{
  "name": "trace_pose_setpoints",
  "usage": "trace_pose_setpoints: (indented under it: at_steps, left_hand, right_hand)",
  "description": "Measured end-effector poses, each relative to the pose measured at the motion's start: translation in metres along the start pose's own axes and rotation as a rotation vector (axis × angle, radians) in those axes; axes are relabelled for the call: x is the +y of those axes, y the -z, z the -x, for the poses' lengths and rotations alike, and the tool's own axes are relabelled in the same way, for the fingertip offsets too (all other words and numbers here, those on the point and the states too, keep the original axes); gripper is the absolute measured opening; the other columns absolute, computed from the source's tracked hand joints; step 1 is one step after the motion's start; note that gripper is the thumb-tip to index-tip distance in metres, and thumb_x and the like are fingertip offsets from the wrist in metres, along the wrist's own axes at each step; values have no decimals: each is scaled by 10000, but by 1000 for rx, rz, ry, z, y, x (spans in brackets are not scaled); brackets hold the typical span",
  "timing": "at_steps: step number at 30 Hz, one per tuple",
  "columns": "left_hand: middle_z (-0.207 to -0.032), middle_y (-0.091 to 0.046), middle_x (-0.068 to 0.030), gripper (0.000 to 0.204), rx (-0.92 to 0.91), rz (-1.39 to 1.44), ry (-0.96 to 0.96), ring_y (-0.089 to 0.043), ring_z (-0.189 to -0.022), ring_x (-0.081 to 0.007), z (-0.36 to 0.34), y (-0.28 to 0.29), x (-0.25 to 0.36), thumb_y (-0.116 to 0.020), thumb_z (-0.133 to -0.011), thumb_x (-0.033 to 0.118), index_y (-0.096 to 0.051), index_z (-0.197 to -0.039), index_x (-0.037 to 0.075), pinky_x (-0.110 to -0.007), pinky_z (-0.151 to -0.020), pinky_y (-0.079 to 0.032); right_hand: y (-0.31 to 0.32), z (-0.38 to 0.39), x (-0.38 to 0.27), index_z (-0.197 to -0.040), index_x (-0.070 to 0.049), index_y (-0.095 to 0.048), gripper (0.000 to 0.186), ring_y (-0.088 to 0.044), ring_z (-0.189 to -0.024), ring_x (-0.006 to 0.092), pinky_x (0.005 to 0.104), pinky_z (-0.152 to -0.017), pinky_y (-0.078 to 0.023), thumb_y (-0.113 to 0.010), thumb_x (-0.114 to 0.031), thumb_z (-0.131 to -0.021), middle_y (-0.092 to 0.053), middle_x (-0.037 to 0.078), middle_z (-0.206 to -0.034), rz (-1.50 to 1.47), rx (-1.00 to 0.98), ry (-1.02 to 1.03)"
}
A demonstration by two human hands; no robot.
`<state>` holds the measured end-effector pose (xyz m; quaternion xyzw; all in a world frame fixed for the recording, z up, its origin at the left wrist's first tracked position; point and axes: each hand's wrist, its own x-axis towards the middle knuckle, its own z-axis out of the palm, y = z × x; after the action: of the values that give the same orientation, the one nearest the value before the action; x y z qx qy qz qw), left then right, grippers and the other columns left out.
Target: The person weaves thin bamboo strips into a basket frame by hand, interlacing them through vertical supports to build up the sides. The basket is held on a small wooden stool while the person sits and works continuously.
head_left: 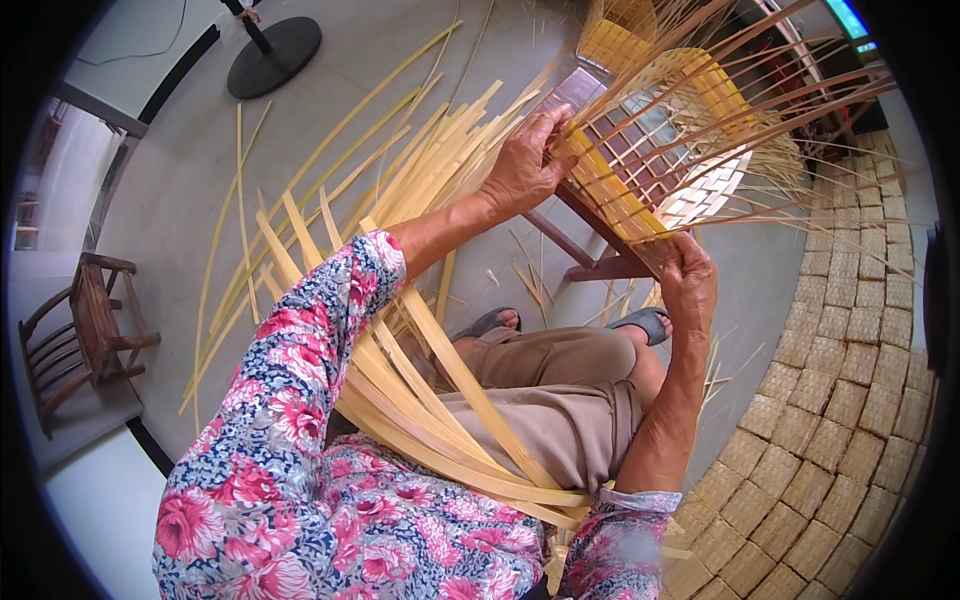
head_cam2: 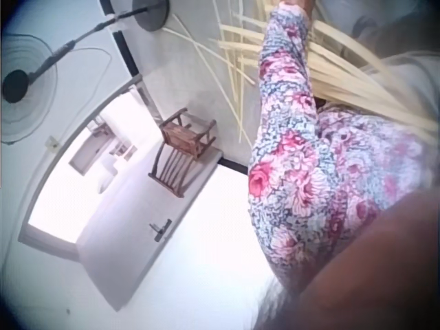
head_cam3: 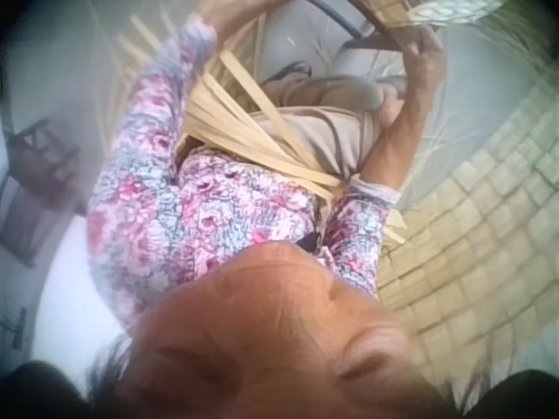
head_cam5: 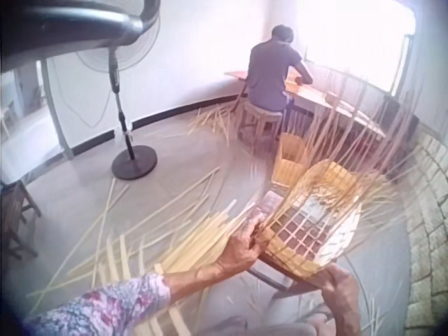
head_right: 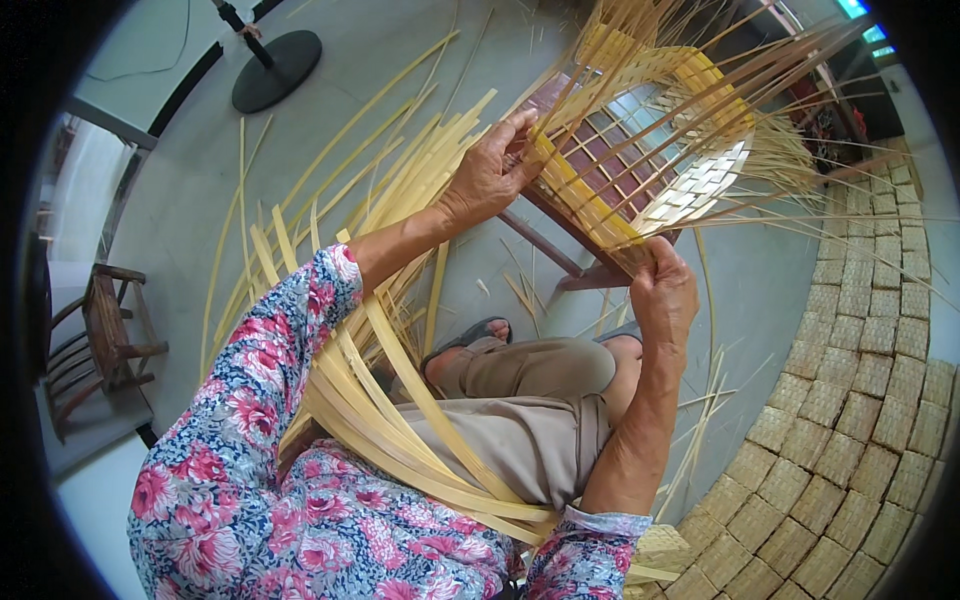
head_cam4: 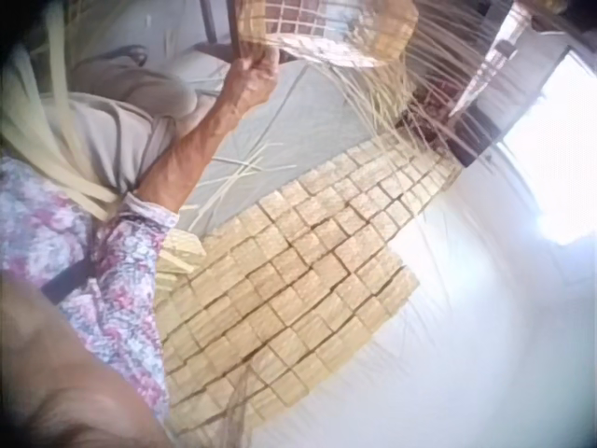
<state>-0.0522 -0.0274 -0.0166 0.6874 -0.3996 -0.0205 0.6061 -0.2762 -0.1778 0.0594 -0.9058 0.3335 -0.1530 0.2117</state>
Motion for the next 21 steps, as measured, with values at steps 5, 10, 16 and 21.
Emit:
trace_pose_setpoints:
  at_steps: [5, 10, 16, 21]
  left_hand:
    - [-1339, -583, -190, 549, -31, 71, 24, -614, -1177, -242, -2, 0, 3, -716, -941, 219, -522, -1380, -47, -336, -1025, -500]
    - [-1295, -600, -150, 517, -36, 113, 17, -624, -1134, -217, -3, -2, -2, -694, -950, 162, -515, -1400, -16, -326, -985, -516]
    - [-1154, -627, -134, 406, -54, -186, -529, -644, -1000, -277, -12, 10, 55, -733, -862, 43, -597, -1244, 65, -351, -850, -540]
    - [-1083, -662, -147, 442, -360, -168, -614, -659, -971, -348, -14, -18, 92, -698, -860, 43, -571, -1281, 77, -409, -815, -558]
  right_hand:
    - [-4, 1, 7, -959, -108, -683, 110, -649, -828, 395, 446, -697, -493, -606, -136, -885, -689, 164, -882, -20, -8, -36]
    - [-5, -1, 9, -963, -126, -700, 141, -656, -866, 407, 475, -715, -500, -590, -150, -878, -693, 175, -881, 43, -1, -26]
    - [1, -2, 3, -932, -121, -709, 126, -676, -846, 402, 473, -733, -519, -612, -193, -896, -709, 170, -874, 120, -27, -100]
    - [-4, 4, -2, -986, -128, -684, 126, -680, -848, 404, 476, -739, -519, -631, -215, -913, -708, 179, -864, 8, 8, -153]
